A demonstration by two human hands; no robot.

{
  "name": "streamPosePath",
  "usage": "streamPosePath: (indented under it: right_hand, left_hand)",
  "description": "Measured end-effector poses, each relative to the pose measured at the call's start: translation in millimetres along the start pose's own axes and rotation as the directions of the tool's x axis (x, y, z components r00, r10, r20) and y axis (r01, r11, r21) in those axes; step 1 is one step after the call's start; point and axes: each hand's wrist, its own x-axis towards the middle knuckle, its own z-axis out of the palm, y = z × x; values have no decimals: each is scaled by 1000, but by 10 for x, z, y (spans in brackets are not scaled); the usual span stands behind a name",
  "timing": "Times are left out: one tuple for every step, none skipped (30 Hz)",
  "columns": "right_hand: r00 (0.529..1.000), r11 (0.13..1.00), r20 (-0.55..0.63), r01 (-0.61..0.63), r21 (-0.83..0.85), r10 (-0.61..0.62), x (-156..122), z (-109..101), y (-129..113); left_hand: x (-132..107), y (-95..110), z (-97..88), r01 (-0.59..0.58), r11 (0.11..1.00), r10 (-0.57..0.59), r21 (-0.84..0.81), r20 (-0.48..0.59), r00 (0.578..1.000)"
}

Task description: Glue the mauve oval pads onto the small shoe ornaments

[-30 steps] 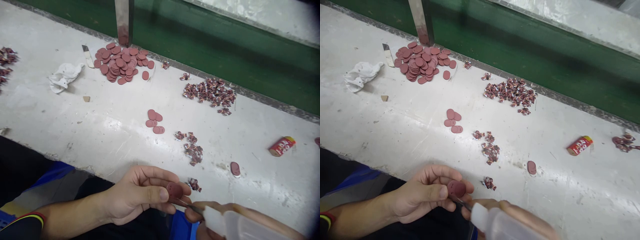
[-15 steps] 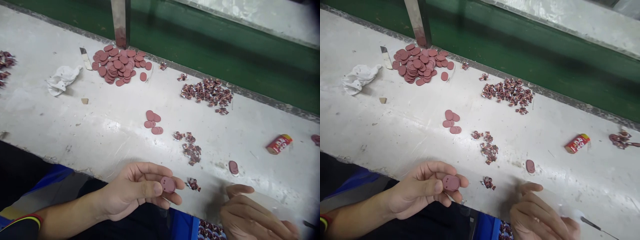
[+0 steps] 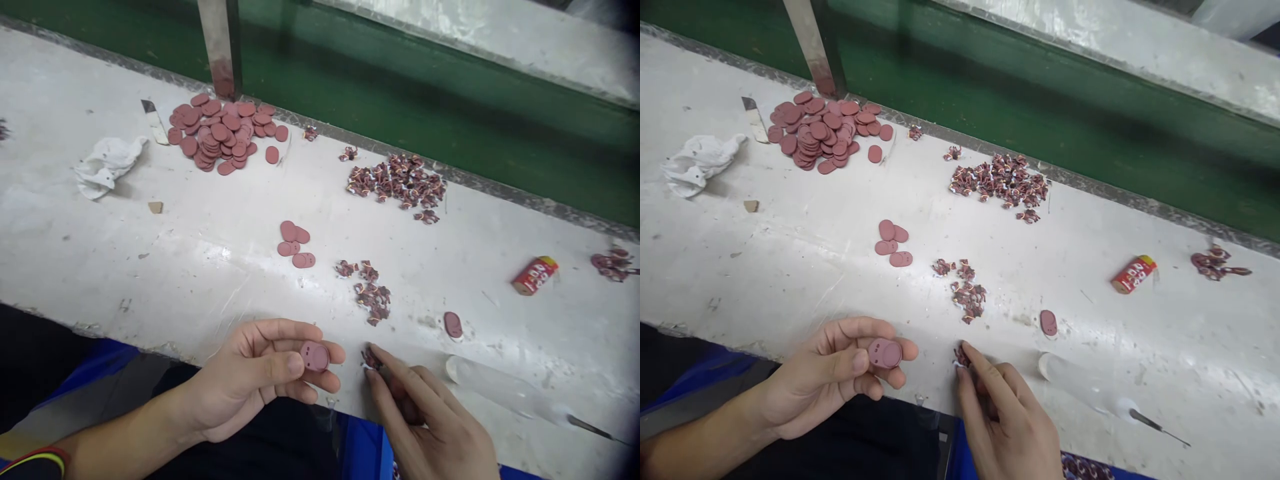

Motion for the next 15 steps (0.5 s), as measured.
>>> streamPosePath:
  right_hand:
    - [1000,999,17,16,28,-17,15,1,-7]
    - [999,998,28,34,57,-36,24,-1,-18]
    - [998,996,29,48,79,-50,29,-4,-30]
    - [999,995,12,41,87,-42,34,-5,-43]
    - [1000,997,-20,7,82,-6,40,-3,-55]
    - [997,997,-59,-44,68,48,50,5,-65]
    - [990,994,-94,-97,54,102,63,18,-73]
    - [981,988,-117,-148,38,152,79,37,-79]
    - [974,981,-120,-191,25,193,99,58,-84]
    - [969,975,-103,-222,22,223,120,77,-89]
    - [966,969,-78,-244,33,246,141,92,-97]
    - [962,963,-52,-264,57,267,162,99,-107]
    - [961,957,-22,-274,95,277,179,94,-120]
    - [962,951,10,-271,147,272,192,78,-136]
    - [967,944,39,-256,211,253,199,51,-157]
  left_hand:
    - [-2,1,1,-1,1000,1,2,-1,1000]
    - [-4,3,-1,-3,1000,3,3,1,1000]
    - [-7,6,-4,-5,1000,5,5,-1,1000]
    - [-9,9,-9,-8,1000,8,7,-2,1000]
    - [-12,12,-14,-11,1000,11,8,-2,1000]
    - [-14,13,-20,-12,1000,12,10,-4,1000]
    - [-16,12,-26,-14,1000,14,12,-5,1000]
    - [-17,10,-30,-15,1000,15,13,-5,1000]
    - [-17,5,-33,-15,1000,15,14,-4,1000]
    - [-15,0,-35,-14,1000,14,15,-5,1000]
    - [-12,-6,-35,-13,1000,14,17,-7,1000]
    - [-8,-11,-32,-13,1000,13,18,-10,1000]
    - [-3,-15,-28,-14,1000,14,21,-10,1000]
    - [1,-18,-22,-15,1000,15,21,-14,1000]
    - [4,-20,-15,-19,1000,19,23,-14,1000]
